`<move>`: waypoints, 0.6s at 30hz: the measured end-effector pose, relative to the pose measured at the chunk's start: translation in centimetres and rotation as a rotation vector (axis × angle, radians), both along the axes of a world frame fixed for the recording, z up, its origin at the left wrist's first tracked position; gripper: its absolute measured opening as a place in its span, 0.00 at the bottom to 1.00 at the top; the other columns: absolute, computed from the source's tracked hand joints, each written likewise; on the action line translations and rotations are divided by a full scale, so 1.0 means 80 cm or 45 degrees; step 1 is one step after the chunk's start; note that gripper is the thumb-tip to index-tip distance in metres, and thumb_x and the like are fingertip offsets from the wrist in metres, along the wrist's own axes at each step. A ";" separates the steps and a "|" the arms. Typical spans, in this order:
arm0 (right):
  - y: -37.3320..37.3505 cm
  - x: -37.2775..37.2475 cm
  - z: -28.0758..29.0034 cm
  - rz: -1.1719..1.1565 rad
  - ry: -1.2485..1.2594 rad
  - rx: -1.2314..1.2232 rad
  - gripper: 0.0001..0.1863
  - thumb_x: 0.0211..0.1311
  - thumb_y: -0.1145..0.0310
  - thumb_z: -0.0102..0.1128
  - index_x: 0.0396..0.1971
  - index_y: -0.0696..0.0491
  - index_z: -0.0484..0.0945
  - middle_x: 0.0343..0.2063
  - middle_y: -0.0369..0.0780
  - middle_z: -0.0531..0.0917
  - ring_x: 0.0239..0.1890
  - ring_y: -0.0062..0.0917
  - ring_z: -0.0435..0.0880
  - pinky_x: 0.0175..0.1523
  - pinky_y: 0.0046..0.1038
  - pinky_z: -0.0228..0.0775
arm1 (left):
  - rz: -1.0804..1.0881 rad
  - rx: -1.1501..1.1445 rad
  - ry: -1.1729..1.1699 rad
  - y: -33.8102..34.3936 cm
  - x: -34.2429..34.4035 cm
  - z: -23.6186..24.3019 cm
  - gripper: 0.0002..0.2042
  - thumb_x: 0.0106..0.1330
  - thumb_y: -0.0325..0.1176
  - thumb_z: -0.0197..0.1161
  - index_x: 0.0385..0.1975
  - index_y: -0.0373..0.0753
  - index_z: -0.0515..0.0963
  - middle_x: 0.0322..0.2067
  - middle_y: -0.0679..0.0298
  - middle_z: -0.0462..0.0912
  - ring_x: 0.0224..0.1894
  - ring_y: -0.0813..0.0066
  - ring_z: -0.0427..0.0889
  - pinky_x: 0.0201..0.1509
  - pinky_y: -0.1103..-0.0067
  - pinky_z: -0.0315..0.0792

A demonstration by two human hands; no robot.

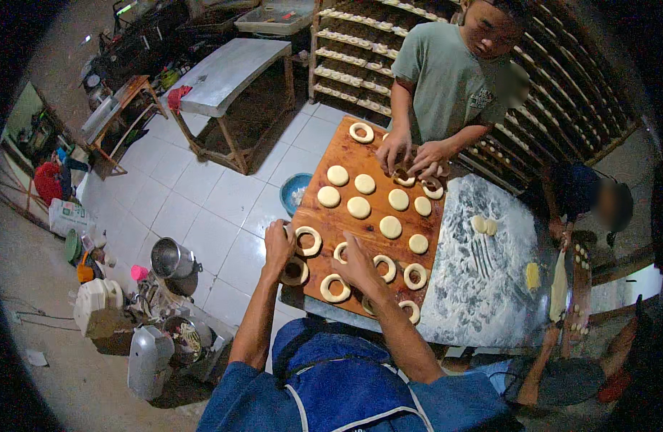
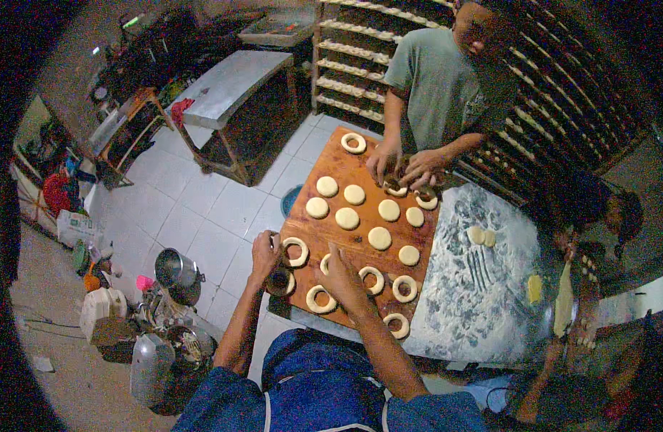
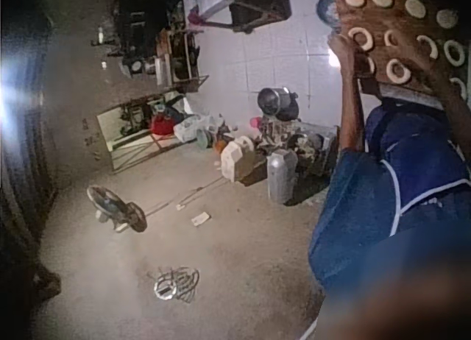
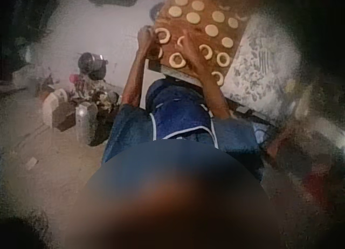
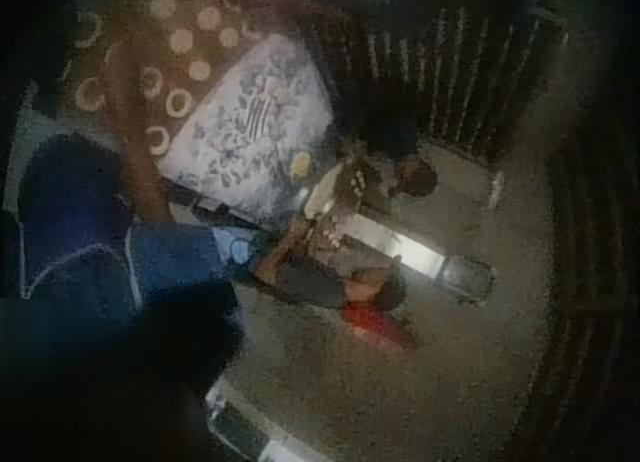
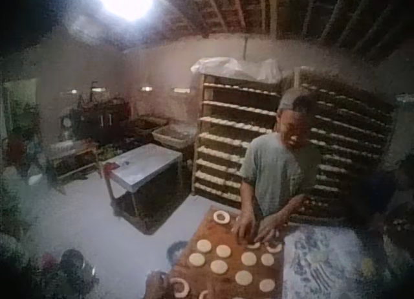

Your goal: The person shapes small dough pieces into rings by hand and places them on a wooden board. Other workers roll and cut dough nearby, and finished rings are arranged on racks.

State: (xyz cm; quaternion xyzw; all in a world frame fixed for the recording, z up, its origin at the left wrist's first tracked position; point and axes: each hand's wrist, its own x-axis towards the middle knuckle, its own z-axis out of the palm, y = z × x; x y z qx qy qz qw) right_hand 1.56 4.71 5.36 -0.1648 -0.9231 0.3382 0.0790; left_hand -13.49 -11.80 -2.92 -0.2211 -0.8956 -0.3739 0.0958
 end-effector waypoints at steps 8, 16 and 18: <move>0.169 0.088 -0.046 -0.497 0.121 0.532 0.17 0.60 0.72 0.52 0.48 0.59 0.69 0.43 0.50 0.72 0.48 0.42 0.71 0.52 0.40 0.64 | -0.160 0.055 -0.042 0.019 0.017 0.032 0.09 0.54 0.31 0.65 0.33 0.36 0.78 0.29 0.53 0.74 0.33 0.57 0.75 0.37 0.68 0.69; 0.235 0.096 -0.048 -0.380 -0.283 0.056 0.17 0.48 0.72 0.64 0.40 0.58 0.73 0.39 0.48 0.77 0.47 0.42 0.74 0.47 0.41 0.67 | -0.554 0.230 0.015 0.221 0.093 0.054 0.15 0.50 0.28 0.62 0.39 0.34 0.74 0.33 0.50 0.74 0.39 0.51 0.72 0.42 0.63 0.67; 0.238 0.096 -0.050 -0.329 -0.189 0.000 0.15 0.43 0.70 0.69 0.32 0.57 0.75 0.32 0.46 0.78 0.41 0.39 0.76 0.43 0.39 0.67 | -0.526 0.117 0.128 0.267 0.101 0.025 0.15 0.51 0.29 0.63 0.40 0.35 0.73 0.31 0.50 0.75 0.38 0.49 0.73 0.42 0.64 0.68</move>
